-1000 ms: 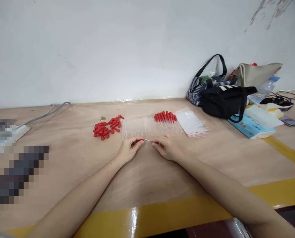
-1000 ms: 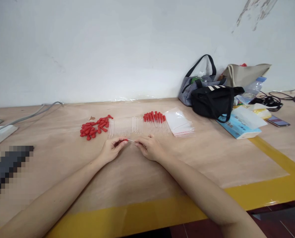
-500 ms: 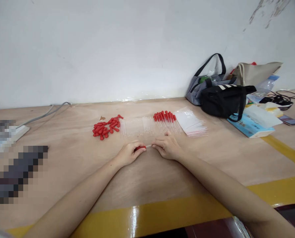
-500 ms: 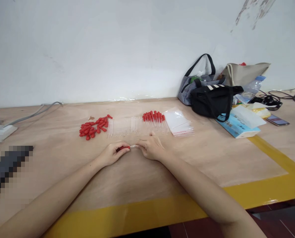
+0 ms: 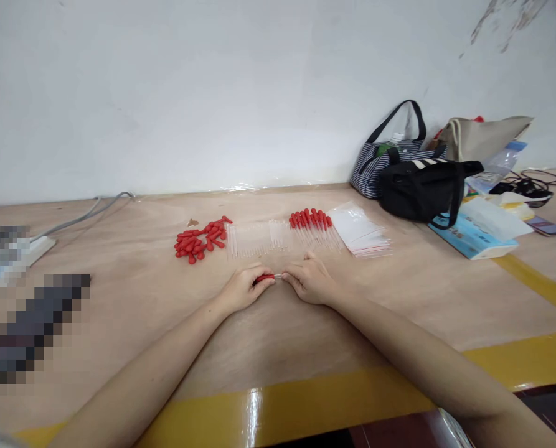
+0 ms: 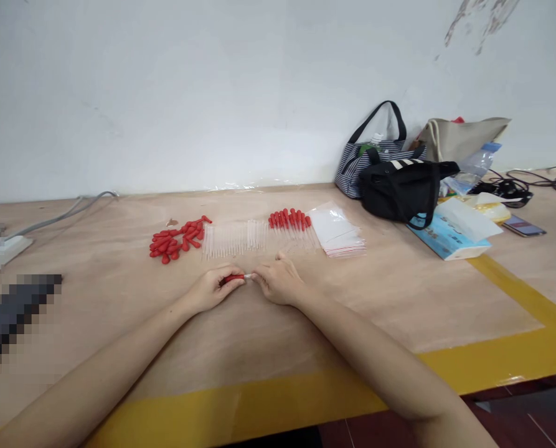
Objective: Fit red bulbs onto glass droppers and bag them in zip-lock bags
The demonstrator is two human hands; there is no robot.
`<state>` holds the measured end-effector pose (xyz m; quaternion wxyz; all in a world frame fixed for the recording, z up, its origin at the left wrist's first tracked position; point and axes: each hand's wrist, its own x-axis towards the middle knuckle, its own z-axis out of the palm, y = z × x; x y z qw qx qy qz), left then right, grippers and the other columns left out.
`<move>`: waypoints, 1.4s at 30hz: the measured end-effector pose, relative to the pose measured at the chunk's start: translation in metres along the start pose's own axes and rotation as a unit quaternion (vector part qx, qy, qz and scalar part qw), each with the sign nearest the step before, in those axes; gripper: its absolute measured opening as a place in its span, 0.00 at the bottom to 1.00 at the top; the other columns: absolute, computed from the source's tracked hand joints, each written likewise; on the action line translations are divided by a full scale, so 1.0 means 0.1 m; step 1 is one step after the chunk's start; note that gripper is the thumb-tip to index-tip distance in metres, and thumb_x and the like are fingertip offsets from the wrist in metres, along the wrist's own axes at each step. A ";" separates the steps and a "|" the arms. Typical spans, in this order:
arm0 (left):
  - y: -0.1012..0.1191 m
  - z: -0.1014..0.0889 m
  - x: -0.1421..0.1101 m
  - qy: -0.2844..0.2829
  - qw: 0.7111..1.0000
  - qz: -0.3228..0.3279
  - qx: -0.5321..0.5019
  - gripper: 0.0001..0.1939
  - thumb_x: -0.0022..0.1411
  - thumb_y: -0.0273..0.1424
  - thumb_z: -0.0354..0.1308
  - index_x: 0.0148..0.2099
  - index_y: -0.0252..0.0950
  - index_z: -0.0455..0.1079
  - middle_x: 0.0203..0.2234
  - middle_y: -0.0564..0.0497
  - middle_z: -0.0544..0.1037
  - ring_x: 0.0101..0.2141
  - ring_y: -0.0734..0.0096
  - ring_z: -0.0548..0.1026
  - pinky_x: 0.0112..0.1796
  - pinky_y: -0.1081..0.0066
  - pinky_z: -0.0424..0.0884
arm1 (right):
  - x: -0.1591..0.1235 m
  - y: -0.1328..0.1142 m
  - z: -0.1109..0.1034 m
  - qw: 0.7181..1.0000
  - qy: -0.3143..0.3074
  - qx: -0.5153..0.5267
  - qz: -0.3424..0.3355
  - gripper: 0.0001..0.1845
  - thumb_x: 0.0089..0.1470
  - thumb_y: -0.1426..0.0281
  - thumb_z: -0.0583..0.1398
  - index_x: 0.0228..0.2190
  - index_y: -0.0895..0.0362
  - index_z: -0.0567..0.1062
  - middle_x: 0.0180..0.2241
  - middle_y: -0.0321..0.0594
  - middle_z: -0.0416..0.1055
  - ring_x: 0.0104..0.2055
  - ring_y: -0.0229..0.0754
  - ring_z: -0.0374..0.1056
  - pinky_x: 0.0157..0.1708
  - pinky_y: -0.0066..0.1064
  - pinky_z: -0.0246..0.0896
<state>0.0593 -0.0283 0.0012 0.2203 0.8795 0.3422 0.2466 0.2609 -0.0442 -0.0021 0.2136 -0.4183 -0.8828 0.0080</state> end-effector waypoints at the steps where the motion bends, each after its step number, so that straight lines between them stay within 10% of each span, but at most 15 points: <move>1: 0.01 -0.02 0.01 0.010 1.000 0.004 0.003 0.11 0.62 0.34 0.48 0.37 0.35 0.69 0.28 0.51 0.71 0.29 0.74 0.68 0.32 0.73 0.65 | 0.01 0.00 -0.01 1.000 0.009 -0.006 0.001 0.14 0.58 0.69 0.49 0.28 0.58 0.71 0.27 0.37 0.72 0.27 0.35 0.61 0.33 0.31 0.41; 8: -0.13 -0.03 0.00 0.096 0.994 -0.038 -0.034 0.17 0.58 0.36 0.53 0.49 0.37 0.64 0.32 0.52 0.68 0.26 0.77 0.66 0.31 0.74 0.66 | -0.02 0.02 -0.11 0.997 0.060 -0.040 0.022 0.13 0.57 0.71 0.50 0.35 0.57 0.73 0.33 0.43 0.72 0.38 0.42 0.64 0.38 0.34 0.49; 14: -0.20 0.01 0.01 0.059 0.994 -0.082 -0.042 0.11 0.56 0.34 0.55 0.42 0.36 0.68 0.26 0.54 0.67 0.23 0.79 0.64 0.26 0.76 0.64 | 0.08 0.37 -0.19 0.936 0.148 0.086 0.307 0.13 0.53 0.69 0.52 0.36 0.59 0.74 0.33 0.42 0.74 0.33 0.40 0.67 0.35 0.29 0.58; 21: -0.11 -0.03 0.02 0.051 0.997 -0.060 -0.017 0.07 0.56 0.32 0.54 0.36 0.35 0.70 0.26 0.53 0.69 0.25 0.77 0.66 0.27 0.75 0.63 | 0.41 0.60 -0.16 0.879 0.103 0.031 0.464 0.12 0.47 0.63 0.55 0.29 0.53 0.76 0.33 0.41 0.75 0.38 0.47 0.68 0.36 0.34 0.59; 42: -0.10 0.00 0.03 0.049 0.996 -0.068 -0.027 0.08 0.57 0.33 0.54 0.36 0.36 0.70 0.26 0.53 0.69 0.24 0.77 0.65 0.27 0.75 0.63 | 0.71 0.44 -0.06 0.897 0.024 0.000 0.442 0.13 0.45 0.60 0.57 0.29 0.55 0.77 0.32 0.45 0.74 0.39 0.49 0.68 0.39 0.38 0.57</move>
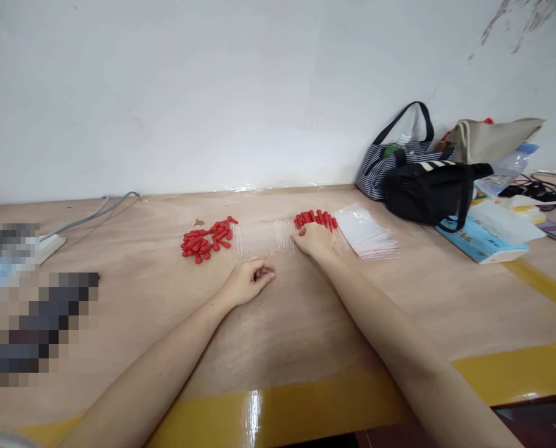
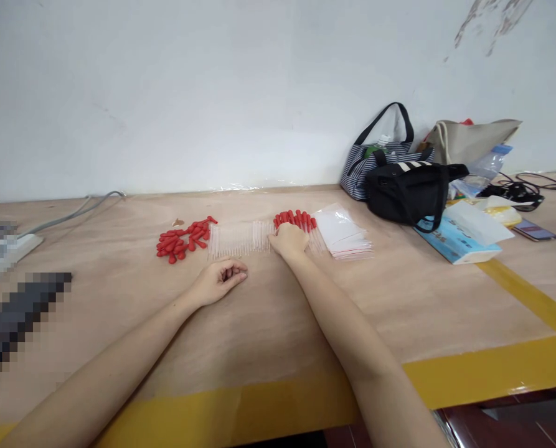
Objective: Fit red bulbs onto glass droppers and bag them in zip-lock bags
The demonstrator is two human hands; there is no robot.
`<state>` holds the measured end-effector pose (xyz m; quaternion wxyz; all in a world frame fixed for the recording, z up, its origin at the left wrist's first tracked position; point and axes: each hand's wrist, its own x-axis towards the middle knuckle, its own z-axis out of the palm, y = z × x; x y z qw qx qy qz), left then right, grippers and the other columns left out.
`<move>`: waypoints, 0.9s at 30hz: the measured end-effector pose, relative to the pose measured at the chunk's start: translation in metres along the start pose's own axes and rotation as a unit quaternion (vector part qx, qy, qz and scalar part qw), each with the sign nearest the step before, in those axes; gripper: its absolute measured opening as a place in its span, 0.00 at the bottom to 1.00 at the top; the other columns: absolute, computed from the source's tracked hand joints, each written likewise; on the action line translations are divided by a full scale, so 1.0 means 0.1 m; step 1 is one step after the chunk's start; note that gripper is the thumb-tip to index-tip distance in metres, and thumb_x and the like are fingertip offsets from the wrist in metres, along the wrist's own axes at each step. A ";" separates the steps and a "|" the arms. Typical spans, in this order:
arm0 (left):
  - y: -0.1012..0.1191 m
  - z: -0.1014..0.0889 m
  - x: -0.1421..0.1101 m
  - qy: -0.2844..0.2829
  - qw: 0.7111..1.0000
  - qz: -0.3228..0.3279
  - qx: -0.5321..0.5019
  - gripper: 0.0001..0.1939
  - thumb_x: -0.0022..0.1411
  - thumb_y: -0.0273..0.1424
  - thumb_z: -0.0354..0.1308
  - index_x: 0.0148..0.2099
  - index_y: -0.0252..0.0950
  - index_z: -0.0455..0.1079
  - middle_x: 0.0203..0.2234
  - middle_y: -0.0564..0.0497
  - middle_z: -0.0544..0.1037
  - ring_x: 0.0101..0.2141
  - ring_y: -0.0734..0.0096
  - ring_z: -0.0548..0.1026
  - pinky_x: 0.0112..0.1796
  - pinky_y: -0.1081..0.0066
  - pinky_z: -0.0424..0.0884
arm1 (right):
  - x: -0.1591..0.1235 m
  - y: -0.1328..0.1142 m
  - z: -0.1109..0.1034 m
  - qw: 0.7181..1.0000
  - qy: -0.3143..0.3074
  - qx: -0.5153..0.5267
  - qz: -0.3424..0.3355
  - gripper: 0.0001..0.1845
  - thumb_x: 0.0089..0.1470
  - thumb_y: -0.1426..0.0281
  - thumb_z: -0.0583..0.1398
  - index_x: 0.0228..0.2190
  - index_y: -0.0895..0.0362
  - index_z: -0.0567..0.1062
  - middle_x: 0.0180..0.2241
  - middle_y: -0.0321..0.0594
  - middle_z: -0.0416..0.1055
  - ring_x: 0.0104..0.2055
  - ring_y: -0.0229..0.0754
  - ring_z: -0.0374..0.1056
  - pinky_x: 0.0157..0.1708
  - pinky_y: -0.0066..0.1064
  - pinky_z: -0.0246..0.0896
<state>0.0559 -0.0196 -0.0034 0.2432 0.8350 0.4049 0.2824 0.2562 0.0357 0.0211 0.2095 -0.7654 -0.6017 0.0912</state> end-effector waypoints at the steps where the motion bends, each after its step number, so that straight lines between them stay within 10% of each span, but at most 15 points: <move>1: 0.00 0.00 0.00 0.009 1.000 -0.008 0.003 0.08 0.57 0.33 0.53 0.35 0.36 0.70 0.25 0.53 0.69 0.23 0.77 0.65 0.26 0.75 0.63 | 0.01 -0.02 0.01 1.000 -0.008 -0.002 0.011 0.13 0.44 0.61 0.57 0.29 0.55 0.77 0.32 0.46 0.74 0.39 0.50 0.68 0.38 0.38 0.58; 8: -0.26 -0.38 0.10 0.249 0.928 -0.068 0.270 0.09 0.54 0.35 0.55 0.26 0.36 0.68 0.26 0.48 0.68 0.34 0.61 0.65 0.37 0.63 0.61 | 0.13 -0.08 0.08 0.998 -0.033 0.001 0.050 0.13 0.42 0.67 0.58 0.32 0.60 0.76 0.34 0.50 0.73 0.39 0.51 0.69 0.37 0.37 0.59; 16: -0.68 -0.64 0.10 0.185 0.896 -0.035 0.402 0.08 0.57 0.31 0.52 0.37 0.42 0.73 0.34 0.46 0.70 0.40 0.55 0.63 0.39 0.58 0.57 | 0.05 -0.09 0.02 0.999 -0.028 -0.002 0.025 0.12 0.48 0.66 0.55 0.29 0.59 0.76 0.33 0.50 0.73 0.39 0.50 0.68 0.36 0.37 0.58; 22: -0.66 -0.62 0.10 0.188 0.914 -0.023 0.359 0.07 0.57 0.30 0.51 0.34 0.39 0.71 0.34 0.45 0.69 0.40 0.55 0.64 0.40 0.57 0.58 | -0.30 0.12 -0.13 0.994 0.048 0.025 -0.093 0.12 0.53 0.65 0.51 0.31 0.57 0.72 0.31 0.45 0.72 0.35 0.47 0.68 0.33 0.35 0.56; 27: -0.46 -0.57 0.17 0.257 0.959 -0.028 0.118 0.07 0.57 0.31 0.50 0.39 0.36 0.64 0.36 0.47 0.70 0.37 0.65 0.69 0.38 0.65 0.65 | -0.59 0.34 -0.22 0.983 0.081 0.033 -0.162 0.11 0.55 0.66 0.50 0.34 0.60 0.69 0.33 0.48 0.71 0.36 0.48 0.66 0.35 0.36 0.56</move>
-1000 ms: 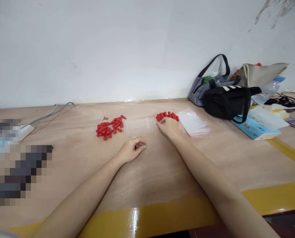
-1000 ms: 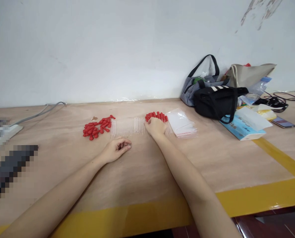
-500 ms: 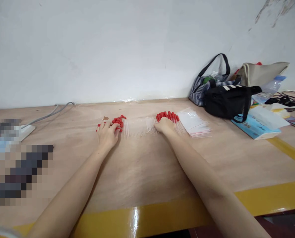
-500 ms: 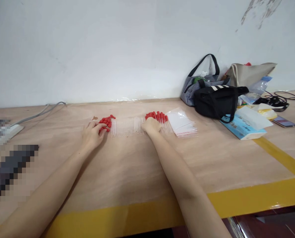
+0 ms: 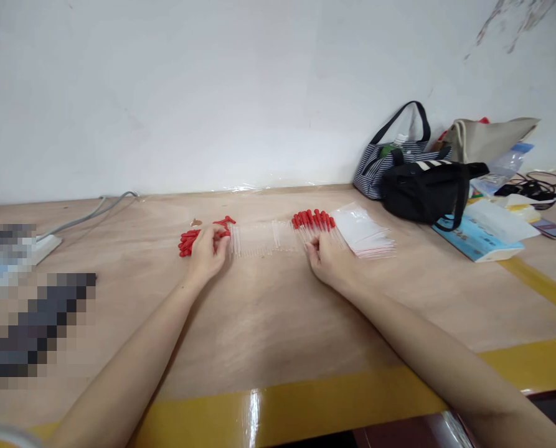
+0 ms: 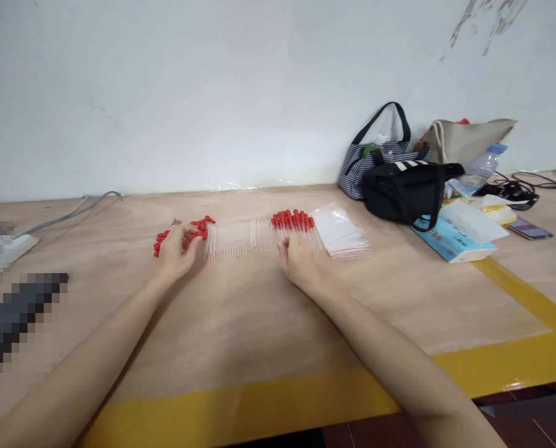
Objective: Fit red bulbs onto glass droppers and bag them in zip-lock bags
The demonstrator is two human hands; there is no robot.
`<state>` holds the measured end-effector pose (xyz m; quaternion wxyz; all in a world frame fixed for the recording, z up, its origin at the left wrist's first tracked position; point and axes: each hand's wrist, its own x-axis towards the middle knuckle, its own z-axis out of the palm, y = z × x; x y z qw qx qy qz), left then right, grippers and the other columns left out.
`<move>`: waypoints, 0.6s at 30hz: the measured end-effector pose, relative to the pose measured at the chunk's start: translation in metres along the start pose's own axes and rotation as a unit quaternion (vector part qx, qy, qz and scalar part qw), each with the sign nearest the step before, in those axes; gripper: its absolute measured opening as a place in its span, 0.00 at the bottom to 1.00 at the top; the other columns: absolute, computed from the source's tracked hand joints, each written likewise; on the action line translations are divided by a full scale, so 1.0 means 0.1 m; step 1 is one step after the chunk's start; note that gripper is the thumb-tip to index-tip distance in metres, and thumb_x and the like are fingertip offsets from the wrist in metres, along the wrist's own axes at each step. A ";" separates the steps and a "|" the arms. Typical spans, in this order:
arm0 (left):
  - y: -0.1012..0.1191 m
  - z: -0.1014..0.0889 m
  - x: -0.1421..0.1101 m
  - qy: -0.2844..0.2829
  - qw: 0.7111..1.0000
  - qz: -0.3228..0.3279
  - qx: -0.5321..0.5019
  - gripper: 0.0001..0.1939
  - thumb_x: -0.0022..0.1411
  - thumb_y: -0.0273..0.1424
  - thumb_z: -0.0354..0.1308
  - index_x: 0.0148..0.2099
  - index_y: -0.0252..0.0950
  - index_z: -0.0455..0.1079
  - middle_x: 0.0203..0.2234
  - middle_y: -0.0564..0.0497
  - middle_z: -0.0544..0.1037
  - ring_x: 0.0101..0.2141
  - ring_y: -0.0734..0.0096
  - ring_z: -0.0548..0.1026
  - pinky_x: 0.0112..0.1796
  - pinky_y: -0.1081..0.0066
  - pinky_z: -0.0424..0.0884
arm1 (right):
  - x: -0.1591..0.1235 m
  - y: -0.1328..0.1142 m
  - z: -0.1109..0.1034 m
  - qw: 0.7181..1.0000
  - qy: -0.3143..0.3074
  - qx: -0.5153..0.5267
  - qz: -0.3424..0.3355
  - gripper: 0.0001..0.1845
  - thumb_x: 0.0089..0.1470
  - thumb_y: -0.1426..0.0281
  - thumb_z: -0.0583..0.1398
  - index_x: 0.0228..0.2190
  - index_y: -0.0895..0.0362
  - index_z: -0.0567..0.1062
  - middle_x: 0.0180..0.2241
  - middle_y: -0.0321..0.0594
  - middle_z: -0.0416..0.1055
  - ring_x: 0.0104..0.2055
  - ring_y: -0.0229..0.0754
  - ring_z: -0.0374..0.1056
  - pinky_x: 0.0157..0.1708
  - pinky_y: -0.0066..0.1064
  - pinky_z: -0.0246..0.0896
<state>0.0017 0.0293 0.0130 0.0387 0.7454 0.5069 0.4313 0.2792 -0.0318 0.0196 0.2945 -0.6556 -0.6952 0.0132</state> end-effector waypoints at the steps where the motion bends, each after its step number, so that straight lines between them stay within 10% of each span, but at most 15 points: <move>1: 0.07 0.03 -0.01 0.005 0.997 -0.026 -0.068 0.08 0.58 0.32 0.50 0.41 0.36 0.62 0.36 0.48 0.71 0.35 0.68 0.70 0.37 0.67 0.66 | -0.04 0.01 0.00 1.000 -0.002 0.010 -0.008 0.11 0.55 0.67 0.51 0.34 0.60 0.69 0.32 0.48 0.71 0.36 0.48 0.66 0.35 0.37 0.56; 6: 0.45 0.22 -0.18 -0.063 0.927 -0.108 -0.355 0.09 0.57 0.35 0.51 0.39 0.36 0.61 0.33 0.50 0.71 0.33 0.73 0.71 0.36 0.70 0.69 | -0.11 0.03 0.11 0.994 0.007 0.079 -0.074 0.13 0.56 0.69 0.49 0.40 0.60 0.68 0.35 0.46 0.71 0.38 0.45 0.67 0.37 0.35 0.58; 11: 0.60 0.38 -0.43 -0.128 0.929 -0.149 -0.314 0.12 0.52 0.36 0.59 0.30 0.34 0.62 0.25 0.52 0.72 0.27 0.75 0.72 0.30 0.74 0.68 | -0.16 0.02 0.22 0.979 0.000 0.075 -0.187 0.12 0.56 0.71 0.49 0.39 0.57 0.71 0.36 0.43 0.73 0.38 0.43 0.67 0.38 0.34 0.56; 18: 0.54 0.41 -0.45 -0.163 0.958 -0.054 -0.231 0.12 0.57 0.32 0.54 0.43 0.35 0.68 0.43 0.45 0.71 0.41 0.67 0.72 0.44 0.65 0.67 | -0.18 0.01 0.22 0.969 -0.033 0.074 -0.233 0.12 0.57 0.72 0.49 0.39 0.57 0.71 0.37 0.41 0.73 0.37 0.39 0.67 0.40 0.34 0.52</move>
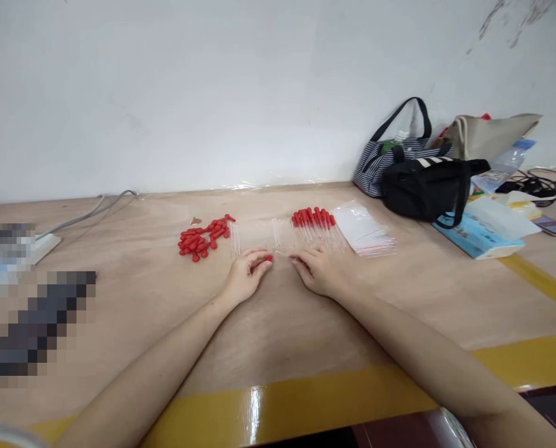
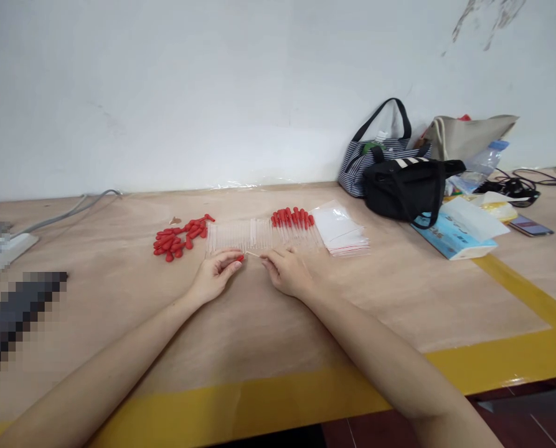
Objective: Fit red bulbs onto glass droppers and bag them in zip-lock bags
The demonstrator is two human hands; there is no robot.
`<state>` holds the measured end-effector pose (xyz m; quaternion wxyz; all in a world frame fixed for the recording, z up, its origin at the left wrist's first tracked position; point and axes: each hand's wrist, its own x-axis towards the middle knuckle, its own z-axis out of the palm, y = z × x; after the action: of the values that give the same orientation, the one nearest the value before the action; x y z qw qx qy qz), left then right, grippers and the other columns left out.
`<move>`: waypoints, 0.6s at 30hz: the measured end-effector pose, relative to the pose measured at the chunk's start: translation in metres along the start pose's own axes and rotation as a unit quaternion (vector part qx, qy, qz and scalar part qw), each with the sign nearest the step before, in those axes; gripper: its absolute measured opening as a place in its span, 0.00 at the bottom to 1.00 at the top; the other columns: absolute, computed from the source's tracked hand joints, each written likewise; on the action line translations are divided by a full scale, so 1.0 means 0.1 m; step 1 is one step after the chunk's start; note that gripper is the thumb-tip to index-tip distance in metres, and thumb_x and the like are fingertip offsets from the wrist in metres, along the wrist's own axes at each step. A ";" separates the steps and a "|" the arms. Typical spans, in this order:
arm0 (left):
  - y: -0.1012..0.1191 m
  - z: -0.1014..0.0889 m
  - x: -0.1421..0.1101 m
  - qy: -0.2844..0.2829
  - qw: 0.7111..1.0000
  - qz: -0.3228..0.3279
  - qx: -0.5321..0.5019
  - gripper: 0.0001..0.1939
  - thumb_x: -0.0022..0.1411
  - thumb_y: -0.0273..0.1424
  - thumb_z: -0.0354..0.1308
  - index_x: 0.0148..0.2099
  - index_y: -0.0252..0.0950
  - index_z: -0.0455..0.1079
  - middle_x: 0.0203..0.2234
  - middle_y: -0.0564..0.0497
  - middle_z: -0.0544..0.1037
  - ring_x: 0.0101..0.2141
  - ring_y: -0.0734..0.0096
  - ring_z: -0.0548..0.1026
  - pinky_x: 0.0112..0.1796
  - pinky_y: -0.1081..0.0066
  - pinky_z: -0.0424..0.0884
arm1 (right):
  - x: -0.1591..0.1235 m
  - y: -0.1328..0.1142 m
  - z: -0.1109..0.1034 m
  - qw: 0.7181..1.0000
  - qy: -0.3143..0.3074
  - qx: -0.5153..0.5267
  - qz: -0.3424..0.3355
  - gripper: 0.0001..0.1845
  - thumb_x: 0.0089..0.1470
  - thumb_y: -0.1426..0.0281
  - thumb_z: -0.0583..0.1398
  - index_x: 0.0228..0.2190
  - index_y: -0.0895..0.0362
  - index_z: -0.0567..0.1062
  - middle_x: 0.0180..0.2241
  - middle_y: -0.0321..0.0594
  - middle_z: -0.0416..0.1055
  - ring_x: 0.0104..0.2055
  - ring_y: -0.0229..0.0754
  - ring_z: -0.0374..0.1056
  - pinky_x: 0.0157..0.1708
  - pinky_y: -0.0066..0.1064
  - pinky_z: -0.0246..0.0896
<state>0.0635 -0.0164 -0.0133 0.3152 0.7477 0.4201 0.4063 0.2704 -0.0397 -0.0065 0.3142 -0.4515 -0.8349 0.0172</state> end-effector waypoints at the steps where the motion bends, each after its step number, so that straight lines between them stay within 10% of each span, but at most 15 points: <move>1: 0.01 -0.01 0.01 0.001 0.999 0.015 0.031 0.10 0.57 0.32 0.53 0.41 0.35 0.70 0.42 0.45 0.72 0.42 0.67 0.72 0.45 0.65 0.67 | 0.00 0.00 0.01 1.000 -0.004 -0.004 -0.008 0.12 0.57 0.71 0.49 0.39 0.57 0.71 0.37 0.41 0.73 0.37 0.39 0.67 0.40 0.34 0.52; 18: -0.04 -0.01 -0.03 -0.016 0.997 -0.044 -0.058 0.14 0.56 0.38 0.54 0.39 0.32 0.70 0.25 0.50 0.76 0.27 0.72 0.75 0.32 0.72 0.71 | 0.01 0.00 0.04 0.997 -0.012 0.037 -0.073 0.13 0.58 0.71 0.50 0.40 0.56 0.71 0.35 0.40 0.73 0.34 0.36 0.66 0.38 0.32 0.49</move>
<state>0.0598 -0.0174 -0.0169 0.3820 0.7155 0.4232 0.4038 0.2681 -0.0385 -0.0091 0.3214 -0.3772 -0.8681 0.0303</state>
